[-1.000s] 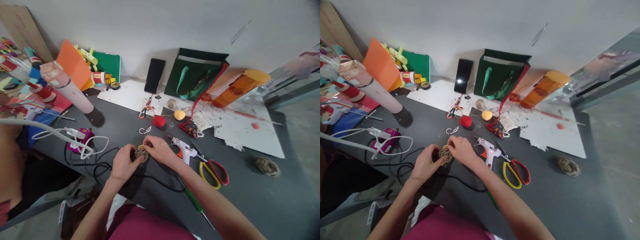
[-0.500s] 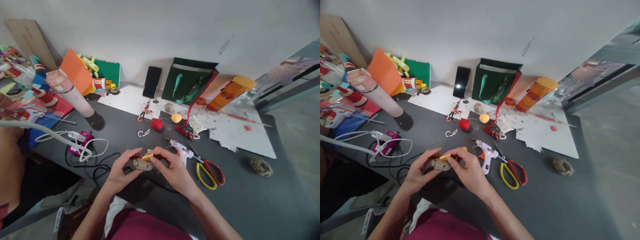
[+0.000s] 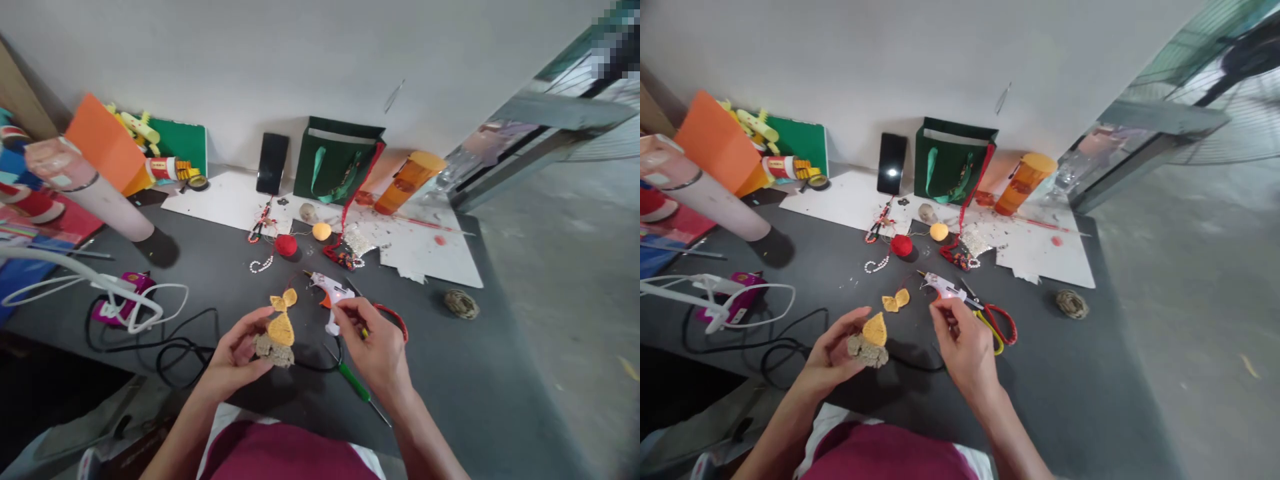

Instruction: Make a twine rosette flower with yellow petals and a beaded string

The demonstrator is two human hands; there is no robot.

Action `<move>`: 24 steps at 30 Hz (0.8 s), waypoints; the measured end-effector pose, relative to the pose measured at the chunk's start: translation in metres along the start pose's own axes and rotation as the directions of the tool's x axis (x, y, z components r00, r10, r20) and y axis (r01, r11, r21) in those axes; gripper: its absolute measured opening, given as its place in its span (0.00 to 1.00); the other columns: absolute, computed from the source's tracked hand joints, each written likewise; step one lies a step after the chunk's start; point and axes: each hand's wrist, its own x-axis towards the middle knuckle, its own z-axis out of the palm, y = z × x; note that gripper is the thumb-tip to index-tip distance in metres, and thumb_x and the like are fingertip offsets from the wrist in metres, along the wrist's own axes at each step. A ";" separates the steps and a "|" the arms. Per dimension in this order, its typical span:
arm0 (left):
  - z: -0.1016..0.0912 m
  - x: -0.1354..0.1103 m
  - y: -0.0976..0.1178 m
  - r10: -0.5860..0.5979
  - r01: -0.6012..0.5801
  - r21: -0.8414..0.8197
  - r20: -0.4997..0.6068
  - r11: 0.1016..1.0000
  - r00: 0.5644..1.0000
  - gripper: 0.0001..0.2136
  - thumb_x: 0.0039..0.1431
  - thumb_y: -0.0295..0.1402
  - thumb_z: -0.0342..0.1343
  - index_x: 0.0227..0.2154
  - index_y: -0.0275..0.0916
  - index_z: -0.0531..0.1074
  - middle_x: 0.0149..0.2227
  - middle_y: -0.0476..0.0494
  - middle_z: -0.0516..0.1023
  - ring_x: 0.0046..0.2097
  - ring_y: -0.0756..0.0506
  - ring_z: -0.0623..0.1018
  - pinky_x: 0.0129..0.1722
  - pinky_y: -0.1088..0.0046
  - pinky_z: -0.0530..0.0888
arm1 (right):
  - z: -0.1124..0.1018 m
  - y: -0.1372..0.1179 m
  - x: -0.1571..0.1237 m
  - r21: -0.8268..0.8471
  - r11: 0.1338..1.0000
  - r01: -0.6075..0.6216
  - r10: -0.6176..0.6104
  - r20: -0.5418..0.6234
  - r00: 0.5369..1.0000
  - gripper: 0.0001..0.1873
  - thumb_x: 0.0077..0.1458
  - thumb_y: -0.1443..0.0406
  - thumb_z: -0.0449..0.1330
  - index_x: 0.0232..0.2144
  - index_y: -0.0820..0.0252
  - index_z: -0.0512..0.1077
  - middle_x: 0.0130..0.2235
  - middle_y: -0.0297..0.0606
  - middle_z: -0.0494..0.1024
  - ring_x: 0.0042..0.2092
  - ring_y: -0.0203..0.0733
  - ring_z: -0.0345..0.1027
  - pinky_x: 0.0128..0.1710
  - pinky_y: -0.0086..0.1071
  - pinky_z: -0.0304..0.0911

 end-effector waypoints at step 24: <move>0.000 0.005 -0.016 0.041 -0.036 0.050 -0.099 0.998 0.994 0.23 0.48 0.30 0.65 0.49 0.43 0.69 0.45 0.42 0.76 0.46 0.44 0.78 0.47 0.66 0.77 | 0.020 0.046 0.005 0.078 0.899 -0.431 0.430 0.027 0.902 0.14 0.48 0.52 0.56 0.28 0.56 0.64 0.21 0.30 0.68 0.22 0.37 0.61 0.21 0.29 0.57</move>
